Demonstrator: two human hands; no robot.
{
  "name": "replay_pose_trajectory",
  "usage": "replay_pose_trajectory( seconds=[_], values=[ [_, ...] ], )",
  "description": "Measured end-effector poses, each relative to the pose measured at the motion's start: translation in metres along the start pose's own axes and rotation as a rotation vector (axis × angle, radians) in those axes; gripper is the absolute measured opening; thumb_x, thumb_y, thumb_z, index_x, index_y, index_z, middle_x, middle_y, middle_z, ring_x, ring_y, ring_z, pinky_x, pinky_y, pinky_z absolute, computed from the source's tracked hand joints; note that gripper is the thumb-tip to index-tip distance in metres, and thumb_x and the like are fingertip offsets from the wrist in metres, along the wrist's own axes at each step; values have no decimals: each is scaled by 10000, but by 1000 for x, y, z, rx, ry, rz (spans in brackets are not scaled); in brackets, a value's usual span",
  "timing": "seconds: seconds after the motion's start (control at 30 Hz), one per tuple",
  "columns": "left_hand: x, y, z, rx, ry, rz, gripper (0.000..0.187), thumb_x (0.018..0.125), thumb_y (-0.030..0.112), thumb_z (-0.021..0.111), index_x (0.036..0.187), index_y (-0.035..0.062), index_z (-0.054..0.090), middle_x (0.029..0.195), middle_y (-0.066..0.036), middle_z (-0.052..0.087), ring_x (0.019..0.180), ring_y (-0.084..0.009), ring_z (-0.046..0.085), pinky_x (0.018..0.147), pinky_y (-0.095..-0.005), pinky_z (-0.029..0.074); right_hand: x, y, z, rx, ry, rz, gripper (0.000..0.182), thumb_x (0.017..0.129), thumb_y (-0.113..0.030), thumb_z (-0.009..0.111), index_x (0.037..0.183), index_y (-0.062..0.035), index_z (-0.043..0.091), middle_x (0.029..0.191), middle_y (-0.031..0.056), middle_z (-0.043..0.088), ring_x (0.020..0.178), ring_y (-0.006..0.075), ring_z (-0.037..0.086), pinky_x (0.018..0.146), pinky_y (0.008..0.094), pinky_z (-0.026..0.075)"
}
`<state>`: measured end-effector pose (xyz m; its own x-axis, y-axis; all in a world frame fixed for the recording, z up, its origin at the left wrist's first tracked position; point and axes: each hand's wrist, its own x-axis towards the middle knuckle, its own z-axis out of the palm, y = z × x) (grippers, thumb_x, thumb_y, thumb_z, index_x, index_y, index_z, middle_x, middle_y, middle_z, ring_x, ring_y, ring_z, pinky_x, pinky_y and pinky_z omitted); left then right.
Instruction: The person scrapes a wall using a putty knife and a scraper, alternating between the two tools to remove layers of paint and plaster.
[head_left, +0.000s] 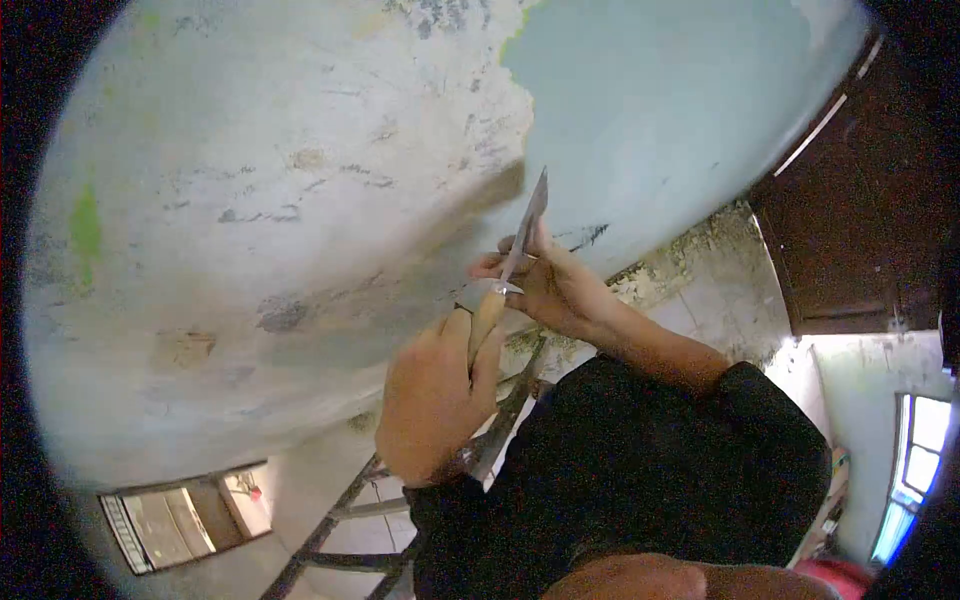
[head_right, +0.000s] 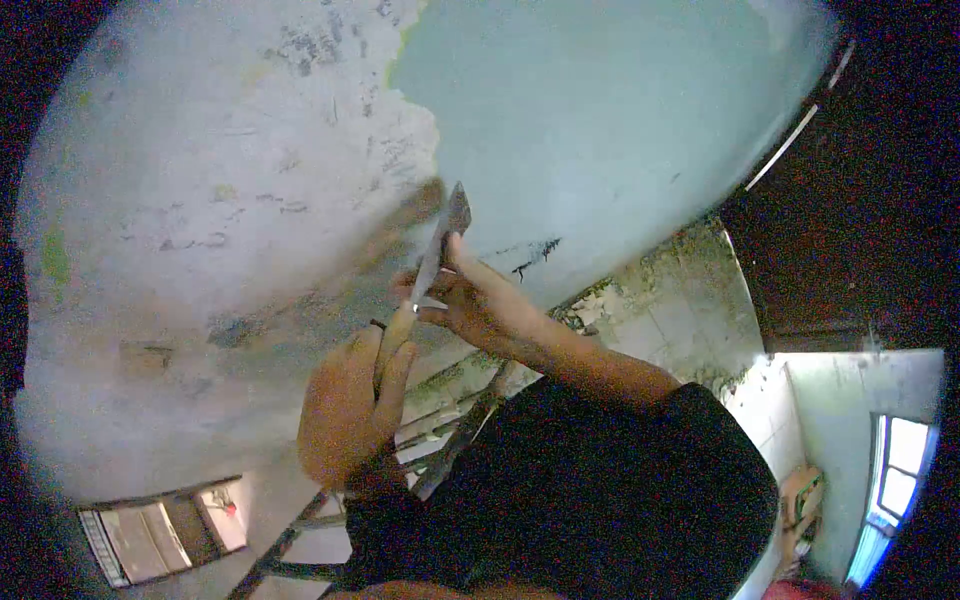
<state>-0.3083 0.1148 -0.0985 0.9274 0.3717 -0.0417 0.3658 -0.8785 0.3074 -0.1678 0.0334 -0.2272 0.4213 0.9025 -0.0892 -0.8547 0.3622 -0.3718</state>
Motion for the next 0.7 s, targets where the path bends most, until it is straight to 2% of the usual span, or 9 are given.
replay_pose_trajectory(
  seconds=[0.13,0.2,0.23,0.3,0.33,0.4,0.43,0.5,0.7],
  values=[
    [-3,-32,21,23,11,117,322,959,301,582,849,-1,551,759,-260,590,712,-453,600,638,-530,453,11,22,9,153,28,-97,438,1012,-531,426,1061,-118,563,1027,118,678,984,266,633,890,434,486],
    [-7,-38,28,-2,16,122,350,964,319,589,824,-1,557,732,-252,581,694,-444,587,626,-519,435,19,35,5,238,29,-114,388,1022,-482,455,991,-106,547,885,84,654,813,228,632,792,385,521],
    [-9,-38,31,-40,82,109,376,962,330,597,789,-2,561,707,-247,583,675,-442,590,616,-511,440,21,39,12,254,34,-142,388,1022,-482,455,991,-106,547,885,84,654,813,228,632,792,385,521],
    [-14,-36,39,-70,128,112,404,961,341,605,754,-3,565,681,-243,586,655,-439,593,606,-504,445,22,44,28,317,194,-183,348,1031,-437,476,902,-115,496,725,30,564,619,151,550,635,308,496],
    [-14,-34,43,-104,194,103,414,960,344,609,735,-2,572,669,-244,589,637,-439,595,598,-501,448,26,47,28,333,199,-205,348,1031,-437,476,902,-115,496,725,30,564,619,151,550,635,308,496],
    [-17,-33,51,-134,245,112,426,959,346,613,717,-2,578,657,-245,593,619,-438,597,591,-497,451,32,52,24,489,103,-227,363,1034,-428,480,838,-127,427,628,-4,449,486,95,371,497,261,398],
    [-17,-33,56,-121,254,104,429,957,344,616,705,0,581,657,-249,597,619,-436,603,586,-499,452,32,52,24,498,106,-249,363,1034,-428,480,838,-127,427,628,-4,449,486,95,371,497,261,398],
    [-16,-32,62,-116,259,110,432,956,342,618,693,2,583,657,-253,602,620,-435,609,582,-500,452,32,48,26,605,57,-170,443,1035,-437,475,726,-137,368,560,-36,322,442,71,228,404,225,264],
    [-14,-30,68,-148,339,83,391,958,296,601,733,-24,621,685,-256,617,624,-439,610,587,-502,456,30,42,37,559,219,-135,558,1032,-469,449,581,-188,279,522,-65,212,427,71,186,360,226,186]
  ],
)
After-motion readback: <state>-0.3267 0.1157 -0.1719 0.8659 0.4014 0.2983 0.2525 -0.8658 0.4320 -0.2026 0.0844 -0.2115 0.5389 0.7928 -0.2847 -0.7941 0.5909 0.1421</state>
